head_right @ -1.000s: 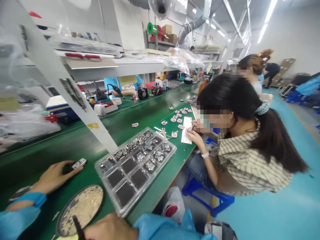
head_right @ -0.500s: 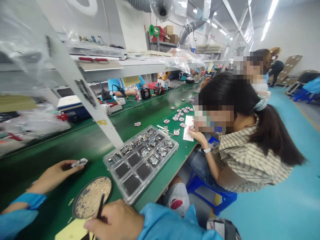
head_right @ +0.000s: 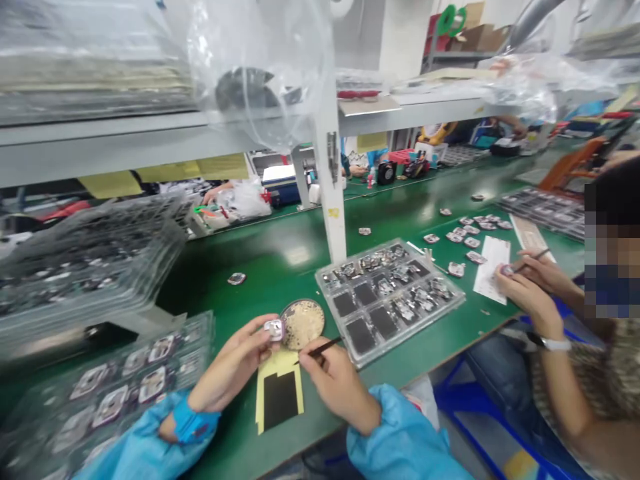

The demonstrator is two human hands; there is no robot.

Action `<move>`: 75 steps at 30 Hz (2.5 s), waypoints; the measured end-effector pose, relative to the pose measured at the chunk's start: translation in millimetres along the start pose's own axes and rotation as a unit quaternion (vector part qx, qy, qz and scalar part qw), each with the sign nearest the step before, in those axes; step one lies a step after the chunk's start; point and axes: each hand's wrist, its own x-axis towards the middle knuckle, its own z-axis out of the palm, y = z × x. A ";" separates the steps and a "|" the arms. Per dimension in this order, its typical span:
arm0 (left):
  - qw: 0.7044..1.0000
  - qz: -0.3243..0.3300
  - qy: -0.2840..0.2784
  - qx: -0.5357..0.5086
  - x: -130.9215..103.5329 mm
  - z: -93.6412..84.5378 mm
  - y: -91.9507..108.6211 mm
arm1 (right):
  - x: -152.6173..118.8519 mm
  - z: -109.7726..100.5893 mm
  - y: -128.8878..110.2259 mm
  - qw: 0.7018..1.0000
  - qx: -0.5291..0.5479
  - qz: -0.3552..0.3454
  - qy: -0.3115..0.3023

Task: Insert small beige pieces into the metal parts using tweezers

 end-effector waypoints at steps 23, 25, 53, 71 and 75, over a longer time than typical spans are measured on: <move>0.885 0.053 -0.073 0.457 -10.6 -50.8 -17.4 | 16.4 23.7 -2.3 0.994 -0.071 0.044 -0.067; 0.886 0.053 -0.075 0.454 -9.5 -52.2 -18.2 | 16.5 24.0 -2.1 0.994 -0.075 0.048 -0.068; 0.885 0.055 -0.028 0.461 -10.0 -46.4 -23.4 | 16.5 25.8 -1.4 0.991 -0.102 -0.080 -0.038; 0.877 0.040 -0.031 0.478 -9.8 -49.1 -25.7 | 10.5 22.1 -4.7 0.985 -0.142 -0.081 -0.054; 0.878 0.044 -0.030 0.476 -9.8 -49.8 -26.7 | 11.6 24.1 -5.7 0.981 -0.154 -0.093 -0.068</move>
